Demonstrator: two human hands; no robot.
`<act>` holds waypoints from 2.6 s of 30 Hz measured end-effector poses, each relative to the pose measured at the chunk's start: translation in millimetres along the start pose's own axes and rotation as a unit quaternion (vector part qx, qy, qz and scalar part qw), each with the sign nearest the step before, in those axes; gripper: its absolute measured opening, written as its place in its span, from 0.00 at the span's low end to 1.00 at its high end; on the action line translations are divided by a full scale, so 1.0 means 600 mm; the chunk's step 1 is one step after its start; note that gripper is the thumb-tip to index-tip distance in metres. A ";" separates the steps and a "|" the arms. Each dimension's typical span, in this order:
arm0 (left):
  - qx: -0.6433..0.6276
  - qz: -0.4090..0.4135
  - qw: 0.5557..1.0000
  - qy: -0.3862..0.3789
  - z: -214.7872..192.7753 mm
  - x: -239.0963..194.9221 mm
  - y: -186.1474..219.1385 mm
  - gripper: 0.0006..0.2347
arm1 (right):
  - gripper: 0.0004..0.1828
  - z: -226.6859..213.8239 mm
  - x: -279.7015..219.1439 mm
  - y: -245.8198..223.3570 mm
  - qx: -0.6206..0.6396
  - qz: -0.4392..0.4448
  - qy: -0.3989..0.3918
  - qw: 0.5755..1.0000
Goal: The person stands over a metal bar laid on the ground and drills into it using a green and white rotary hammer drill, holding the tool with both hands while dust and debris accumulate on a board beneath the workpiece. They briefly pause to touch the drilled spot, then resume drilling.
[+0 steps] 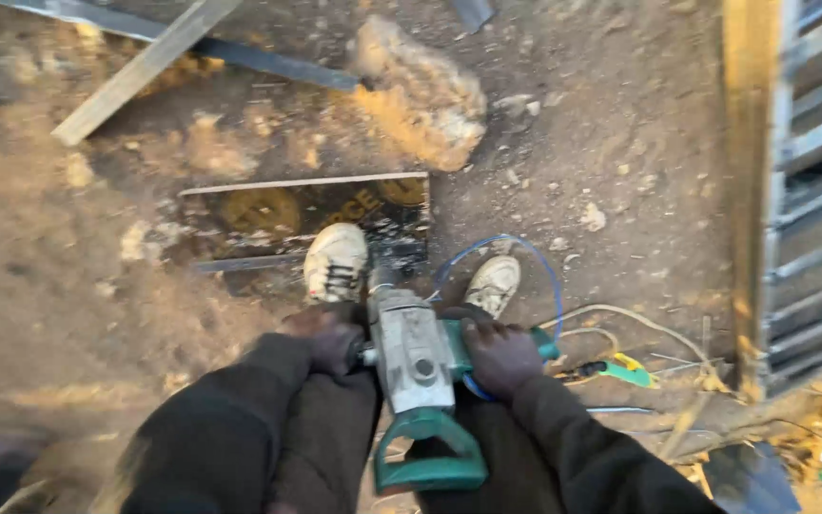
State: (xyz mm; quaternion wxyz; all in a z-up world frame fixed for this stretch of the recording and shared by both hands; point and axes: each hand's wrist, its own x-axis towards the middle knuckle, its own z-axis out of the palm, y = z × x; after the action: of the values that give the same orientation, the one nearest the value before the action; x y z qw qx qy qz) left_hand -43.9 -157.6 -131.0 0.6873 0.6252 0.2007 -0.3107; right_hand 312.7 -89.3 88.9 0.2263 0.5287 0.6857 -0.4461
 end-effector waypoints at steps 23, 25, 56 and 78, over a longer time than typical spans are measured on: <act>0.286 -0.056 0.956 -0.031 -0.236 -0.105 0.200 0.21 | 0.24 0.045 0.004 0.018 -0.021 -0.013 0.111 0.994; 0.286 -0.058 0.956 -0.008 -0.211 -0.121 0.190 0.21 | 0.25 0.046 0.011 0.019 -0.010 -0.033 0.083 0.996; 0.114 -0.065 0.990 0.047 -0.126 -0.036 0.078 0.21 | 0.24 0.017 0.016 0.006 -0.001 -0.003 0.017 1.000; 0.252 -0.082 0.964 0.012 -0.217 -0.115 0.184 0.17 | 0.24 0.045 0.014 0.008 -0.003 -0.024 0.085 0.996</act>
State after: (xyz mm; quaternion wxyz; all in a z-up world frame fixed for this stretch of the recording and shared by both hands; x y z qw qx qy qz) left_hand -4.5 -14.3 -21.9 0.4771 0.7635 0.1743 -0.3989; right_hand 310.0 -107.8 66.9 0.1583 0.5476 0.7161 -0.4028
